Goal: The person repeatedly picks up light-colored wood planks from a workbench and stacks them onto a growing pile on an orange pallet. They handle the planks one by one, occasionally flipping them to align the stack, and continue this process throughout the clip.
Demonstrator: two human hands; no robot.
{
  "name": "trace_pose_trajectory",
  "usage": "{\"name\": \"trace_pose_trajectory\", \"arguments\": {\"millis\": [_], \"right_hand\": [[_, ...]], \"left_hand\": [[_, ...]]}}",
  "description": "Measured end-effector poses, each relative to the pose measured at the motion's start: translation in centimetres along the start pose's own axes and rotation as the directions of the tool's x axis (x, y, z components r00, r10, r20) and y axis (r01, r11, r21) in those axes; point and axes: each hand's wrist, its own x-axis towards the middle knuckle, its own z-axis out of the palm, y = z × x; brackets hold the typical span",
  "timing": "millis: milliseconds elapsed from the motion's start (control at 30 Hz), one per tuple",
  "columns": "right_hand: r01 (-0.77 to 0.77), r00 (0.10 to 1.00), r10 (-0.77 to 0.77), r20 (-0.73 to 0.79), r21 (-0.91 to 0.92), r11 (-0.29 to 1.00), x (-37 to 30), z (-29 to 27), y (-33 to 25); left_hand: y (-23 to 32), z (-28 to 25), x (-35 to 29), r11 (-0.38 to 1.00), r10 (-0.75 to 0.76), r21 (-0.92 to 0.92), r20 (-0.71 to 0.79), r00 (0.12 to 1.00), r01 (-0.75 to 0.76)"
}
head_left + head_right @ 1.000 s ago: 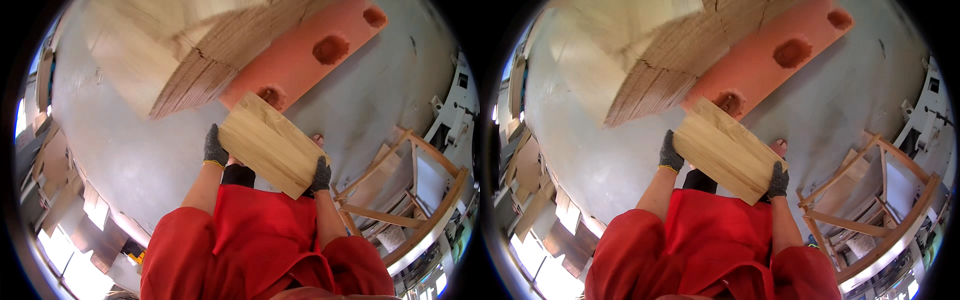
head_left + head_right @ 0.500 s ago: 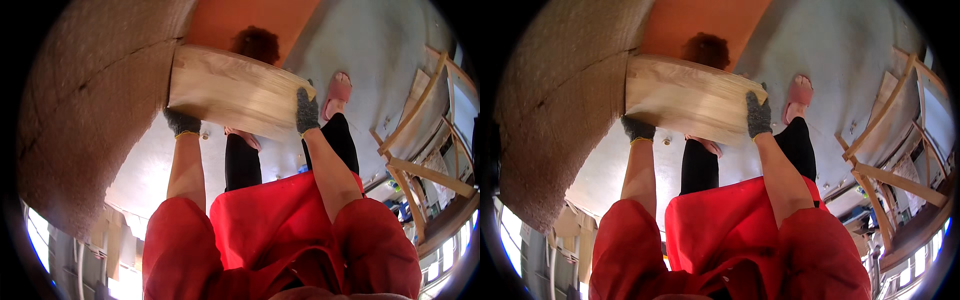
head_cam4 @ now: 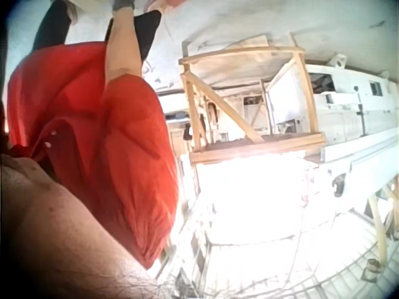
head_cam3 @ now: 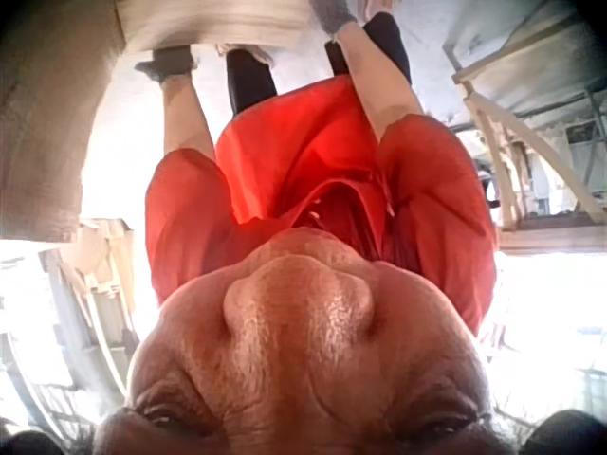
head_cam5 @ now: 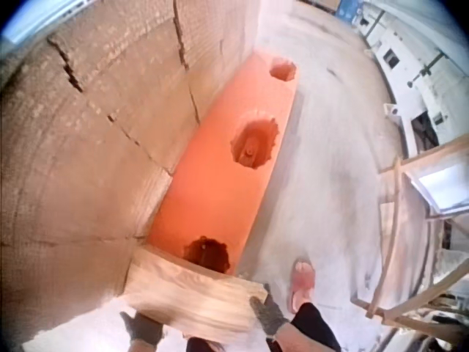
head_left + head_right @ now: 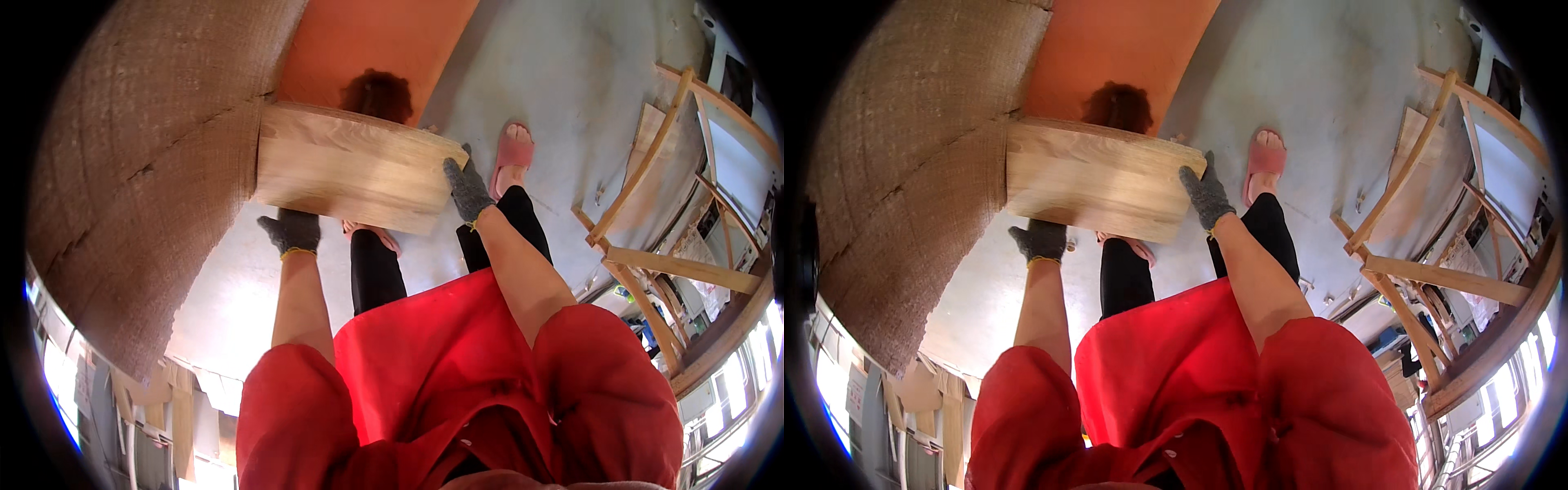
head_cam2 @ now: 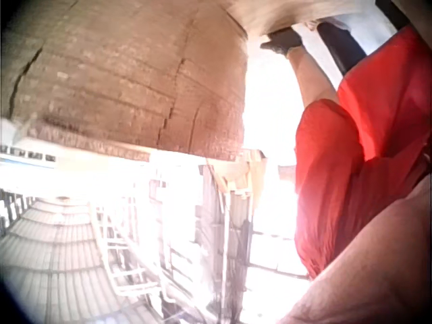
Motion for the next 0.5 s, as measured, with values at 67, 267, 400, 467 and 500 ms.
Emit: {"name": "trace_pose_trajectory", "arguments": {"millis": [67,267,400,467,500], "right_hand": [[-0.032,0.993,0.015,0.117,0.143,0.989,0.1,-0.1,0.3],[-0.132,0.98,0.094,0.178,0.211,0.969,-1.3,1.0,2.1],[-0.111,0.984,0.081,0.158,0.196,0.974,-2.1,1.9,1.7],[-0.15,0.983,0.122,0.14,0.213,0.965,-1.8,2.0,1.0],[-0.135,0.982,0.095,0.166,0.25,0.959,-1.7,2.0,0.6]], "left_hand": [[-1.1,0.1,-0.7,0.999,-0.037,-0.004,0.046,0.998,0.037],[-2.8,1.0,-0.2,0.994,-0.05,0.096,-0.026,0.998,0.052],[-2.1,1.3,-0.3,0.992,-0.076,0.102,-0.017,0.997,0.077],[-2.1,1.6,-0.4,0.994,-0.088,0.074,0.056,0.995,0.083],[-2.2,1.8,-0.5,0.995,-0.068,0.071,0.036,0.997,0.065]]}}
